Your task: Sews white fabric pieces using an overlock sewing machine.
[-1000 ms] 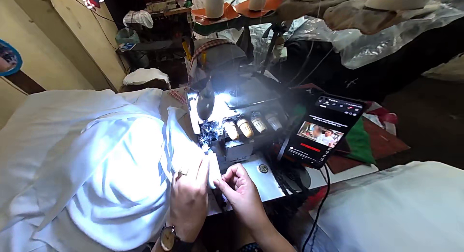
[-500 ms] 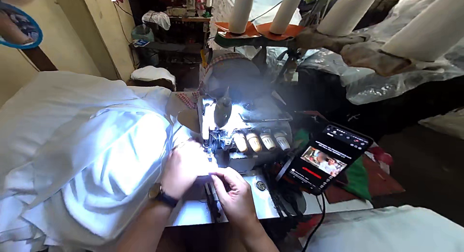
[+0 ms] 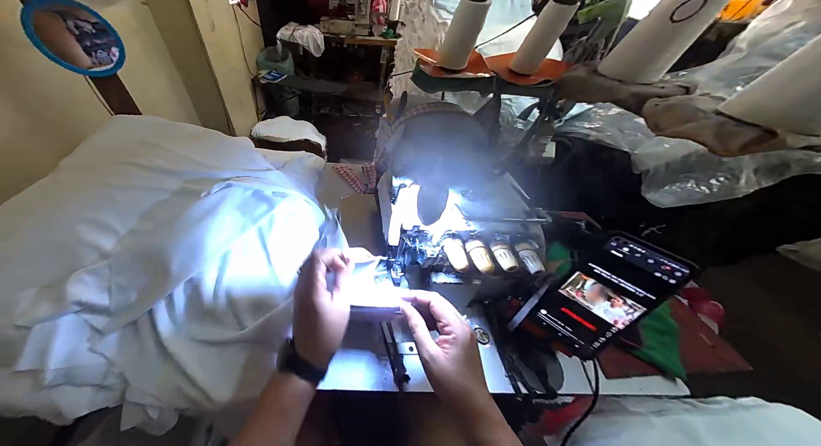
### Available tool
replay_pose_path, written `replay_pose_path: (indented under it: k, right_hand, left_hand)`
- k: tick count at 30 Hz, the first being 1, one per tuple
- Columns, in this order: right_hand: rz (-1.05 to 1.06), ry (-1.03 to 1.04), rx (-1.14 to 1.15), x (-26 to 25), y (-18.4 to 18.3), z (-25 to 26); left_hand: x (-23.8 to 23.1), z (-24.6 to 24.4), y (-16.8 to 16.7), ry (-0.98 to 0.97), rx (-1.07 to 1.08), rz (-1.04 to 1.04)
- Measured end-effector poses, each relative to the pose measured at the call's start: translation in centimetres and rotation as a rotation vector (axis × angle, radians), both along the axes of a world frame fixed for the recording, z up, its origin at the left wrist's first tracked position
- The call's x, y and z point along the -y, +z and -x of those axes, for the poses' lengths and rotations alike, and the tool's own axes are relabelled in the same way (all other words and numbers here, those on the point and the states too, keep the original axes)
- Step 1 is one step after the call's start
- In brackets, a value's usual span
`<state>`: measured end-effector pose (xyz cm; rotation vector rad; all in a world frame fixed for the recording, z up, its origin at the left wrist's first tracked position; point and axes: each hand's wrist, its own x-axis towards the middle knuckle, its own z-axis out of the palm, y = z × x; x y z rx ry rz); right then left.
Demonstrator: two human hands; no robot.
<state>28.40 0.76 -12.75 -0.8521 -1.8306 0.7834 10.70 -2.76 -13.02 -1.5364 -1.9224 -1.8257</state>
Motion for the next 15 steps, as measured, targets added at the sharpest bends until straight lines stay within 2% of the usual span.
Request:
replay_pose_path:
  k: [5,9,12,14,15]
  right_hand:
    - [-0.086,0.188,-0.061,0.1,-1.2,0.7]
    - [-0.1,0.041,0.065,-0.5,-1.9,-1.3]
    - [-0.135,-0.054,0.132,-1.6,-0.8,-3.7]
    - [-0.146,-0.006,-0.075,-1.3,0.1,-4.3]
    - [-0.118,0.046,-0.215,-0.7,0.5,-4.0]
  left_hand:
    - [4.2,-4.3,-1.5,-0.173,-0.182,-0.085]
    - [4.5,-4.9,-2.5,-0.111,-0.351,-0.1]
    - [4.7,-4.7,-3.0,0.045,-0.535,0.027]
    - [4.2,-4.8,-2.1,0.051,-0.537,0.215]
    - [4.0,-4.9,-0.6,-0.042,-0.392,0.314]
